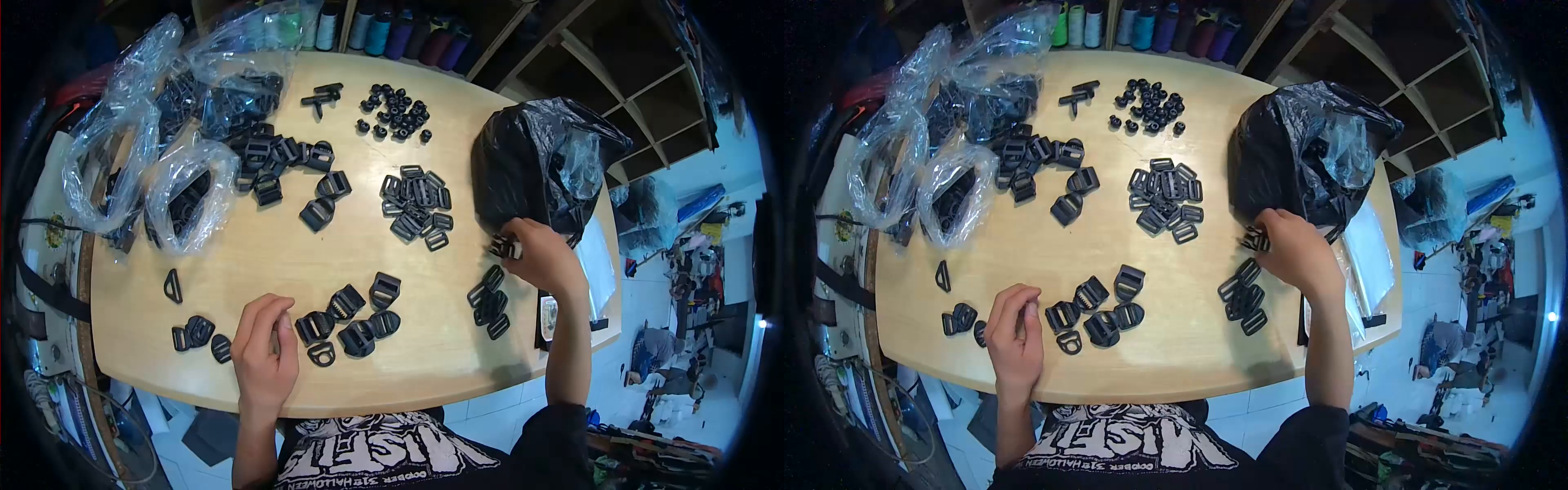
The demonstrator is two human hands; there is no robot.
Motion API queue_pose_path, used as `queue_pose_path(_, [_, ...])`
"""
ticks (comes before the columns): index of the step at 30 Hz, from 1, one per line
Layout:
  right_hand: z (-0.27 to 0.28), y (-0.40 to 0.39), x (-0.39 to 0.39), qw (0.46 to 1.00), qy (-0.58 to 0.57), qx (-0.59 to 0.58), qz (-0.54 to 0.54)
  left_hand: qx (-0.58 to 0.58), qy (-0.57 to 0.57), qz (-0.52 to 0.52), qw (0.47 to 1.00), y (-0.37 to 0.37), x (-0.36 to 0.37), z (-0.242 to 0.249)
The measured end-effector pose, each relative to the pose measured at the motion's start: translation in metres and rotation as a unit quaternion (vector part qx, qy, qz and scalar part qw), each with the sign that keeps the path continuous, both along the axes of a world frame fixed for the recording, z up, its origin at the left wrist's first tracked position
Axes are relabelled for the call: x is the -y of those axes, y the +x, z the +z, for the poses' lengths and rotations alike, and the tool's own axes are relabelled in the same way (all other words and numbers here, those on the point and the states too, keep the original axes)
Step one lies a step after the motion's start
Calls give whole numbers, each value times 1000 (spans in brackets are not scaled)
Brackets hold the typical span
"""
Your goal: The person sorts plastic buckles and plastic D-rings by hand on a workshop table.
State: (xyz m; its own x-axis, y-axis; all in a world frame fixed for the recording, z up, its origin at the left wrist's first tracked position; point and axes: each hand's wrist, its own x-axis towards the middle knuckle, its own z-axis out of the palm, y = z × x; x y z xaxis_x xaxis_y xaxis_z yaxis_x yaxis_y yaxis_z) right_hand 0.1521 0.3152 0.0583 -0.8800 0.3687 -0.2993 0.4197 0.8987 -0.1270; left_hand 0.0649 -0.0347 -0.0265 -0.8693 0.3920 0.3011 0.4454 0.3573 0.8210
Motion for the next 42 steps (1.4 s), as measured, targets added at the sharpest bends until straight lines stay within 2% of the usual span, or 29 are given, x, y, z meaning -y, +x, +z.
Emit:
queue_pose_path(1, [-4,7,4,999,33,-14,-9,-2,4,0,1000,-1,0,-1])
queue_pose_path(2, [-11,12,6,998,29,-62,-3,-3,3,3,1000,-1,2,-3])
queue_pose_path(3, [-19,15,13,998,17,-56,2,4,-8,9,1000,1,6,-5])
queue_pose_path(5, [-30,15,22,990,76,-117,-37,24,37,4,999,-1,5,-5])
queue_pose_path(9, [-57,22,11,977,54,-203,-35,31,44,10,998,1,5,-5])
queue_pose_path(13, [-52,17,28,971,72,-224,-53,44,28,3,999,1,6,-2])
queue_pose_path(15, [-42,12,48,967,-34,-252,-23,39,8,-19,999,2,6,3])
queue_pose_path(16, [-32,9,64,968,-99,-228,-21,38,6,-17,999,2,6,3])
queue_pose_path(17, [-26,7,76,968,-101,-228,-21,11,-17,-45,999,2,7,3])
queue_pose_path(19, [-21,4,96,956,-256,-132,56,-16,-42,-74,996,1,6,4])
queue_pose_path(20, [-24,1,103,956,-257,-132,55,-18,-61,-86,994,1,4,8])
queue_pose_path(22, [-31,-4,115,955,-188,-165,158,-20,-82,-97,992,2,4,9])
queue_pose_path(25, [-36,-12,119,959,-126,-147,205,7,-70,-90,994,1,7,2])
queue_pose_path(28, [-37,-14,115,967,-125,-109,192,10,-64,-89,994,-1,9,-1])
queue_pose_path(33, [-37,-10,107,965,-142,-145,165,25,-26,-73,997,0,8,3])
queue_pose_path(37, [-42,-11,109,939,-229,-205,152,32,-15,-68,997,5,11,4])
queue_pose_path(40, [-36,-14,121,850,-471,-225,72,-48,11,-48,998,12,8,6])
queue_pose_path(41, [-35,-16,127,849,-471,-227,74,-51,10,-46,998,12,7,7])
queue_pose_path(42, [-33,-18,132,819,-539,-196,29,-85,14,-39,996,12,4,9])
